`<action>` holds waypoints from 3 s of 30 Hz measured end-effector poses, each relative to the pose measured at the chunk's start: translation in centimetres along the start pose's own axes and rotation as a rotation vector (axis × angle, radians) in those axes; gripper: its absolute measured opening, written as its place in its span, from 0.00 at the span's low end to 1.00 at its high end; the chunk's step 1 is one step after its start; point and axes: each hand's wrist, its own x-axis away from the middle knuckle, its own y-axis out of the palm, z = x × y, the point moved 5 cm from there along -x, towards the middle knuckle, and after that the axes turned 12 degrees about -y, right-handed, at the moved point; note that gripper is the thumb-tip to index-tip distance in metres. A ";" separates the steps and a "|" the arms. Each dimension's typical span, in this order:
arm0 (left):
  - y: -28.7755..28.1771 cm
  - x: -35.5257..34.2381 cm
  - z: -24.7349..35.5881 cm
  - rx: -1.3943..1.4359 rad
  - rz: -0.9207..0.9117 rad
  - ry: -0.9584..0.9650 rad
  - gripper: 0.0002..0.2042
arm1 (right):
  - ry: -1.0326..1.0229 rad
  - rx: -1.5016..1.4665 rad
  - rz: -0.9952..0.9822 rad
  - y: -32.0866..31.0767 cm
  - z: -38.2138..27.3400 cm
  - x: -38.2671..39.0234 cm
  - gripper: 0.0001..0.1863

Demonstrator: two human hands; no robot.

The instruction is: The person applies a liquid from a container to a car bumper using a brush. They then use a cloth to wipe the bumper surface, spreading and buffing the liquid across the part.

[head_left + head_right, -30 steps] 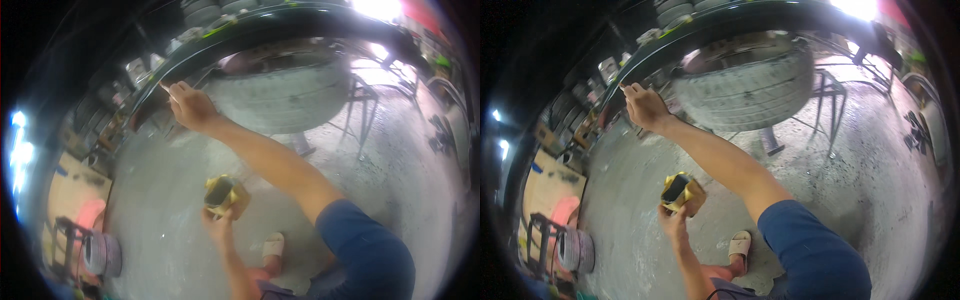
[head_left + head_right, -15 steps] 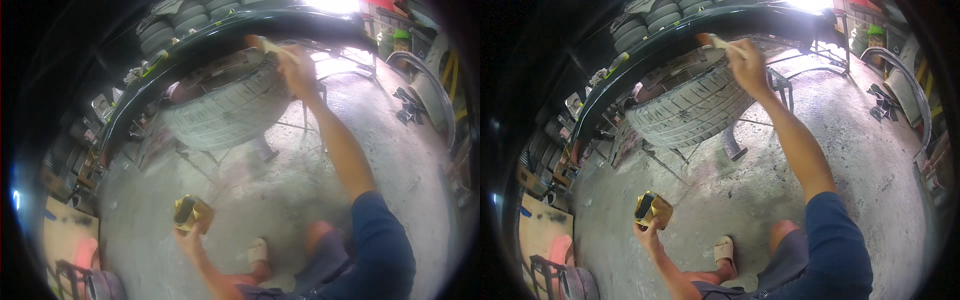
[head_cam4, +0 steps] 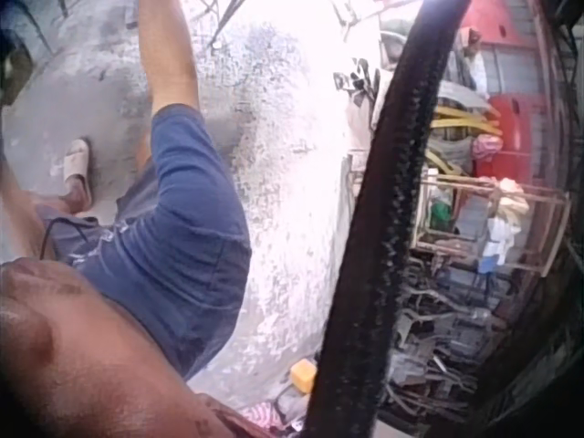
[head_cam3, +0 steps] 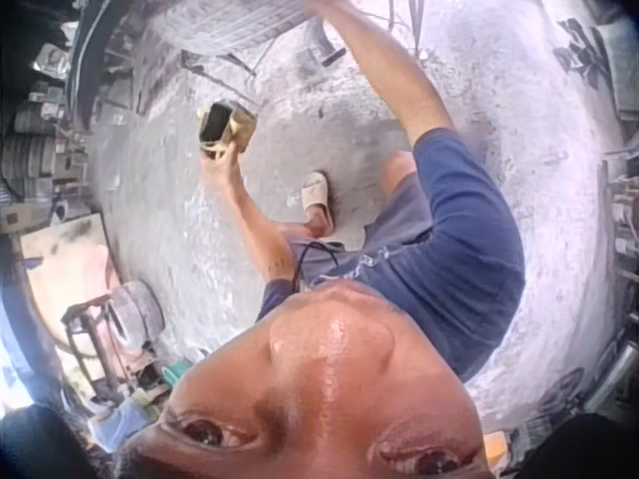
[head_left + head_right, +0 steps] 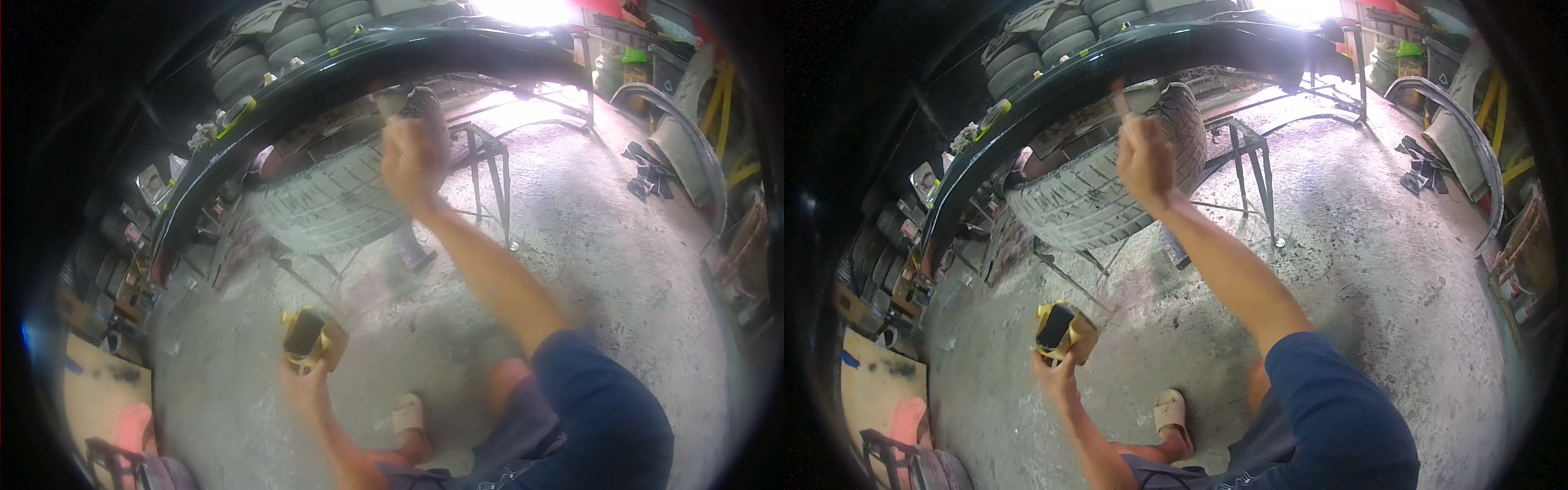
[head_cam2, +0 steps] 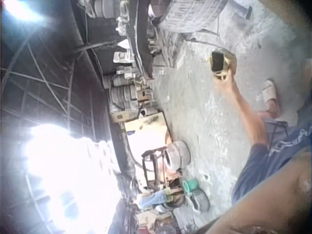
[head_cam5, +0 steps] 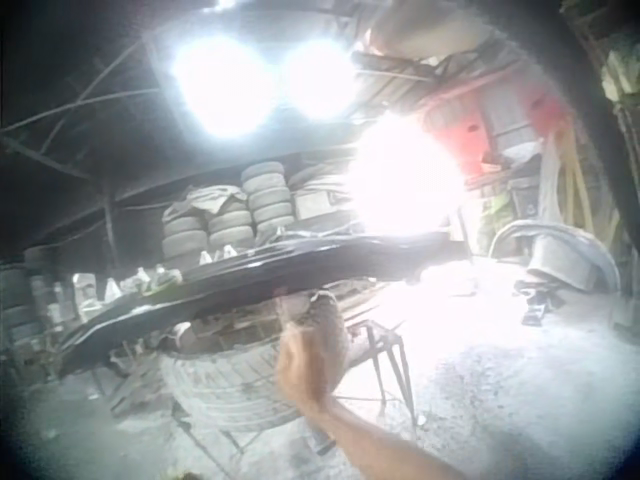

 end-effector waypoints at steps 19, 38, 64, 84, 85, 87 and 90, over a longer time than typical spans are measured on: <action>23.4 7.8 13.3 -0.027 -0.380 0.346 0.34 | 0.207 -0.157 -1.475 -9.6 2.3 -2.4 0.13; 21.9 -5.8 26.9 0.152 -0.182 0.300 0.31 | 0.201 -0.360 -0.329 -4.0 8.9 -9.2 0.07; 5.5 1.9 3.2 -0.071 0.280 -0.032 0.29 | 0.117 -0.414 -0.147 12.0 -12.4 2.4 0.08; 9.5 -0.4 2.7 0.052 0.136 0.083 0.30 | 0.070 0.274 0.227 -3.6 7.4 -1.2 0.14; 9.2 -0.3 2.7 0.046 0.144 0.085 0.30 | 0.048 0.214 0.249 -1.0 4.4 -0.8 0.13; 9.0 -0.4 2.3 0.072 0.151 0.035 0.31 | 0.226 0.191 0.051 2.9 -2.0 -0.6 0.10; 8.4 -0.4 2.1 0.041 0.177 0.062 0.32 | 0.123 -0.127 0.144 11.1 -7.5 1.7 0.10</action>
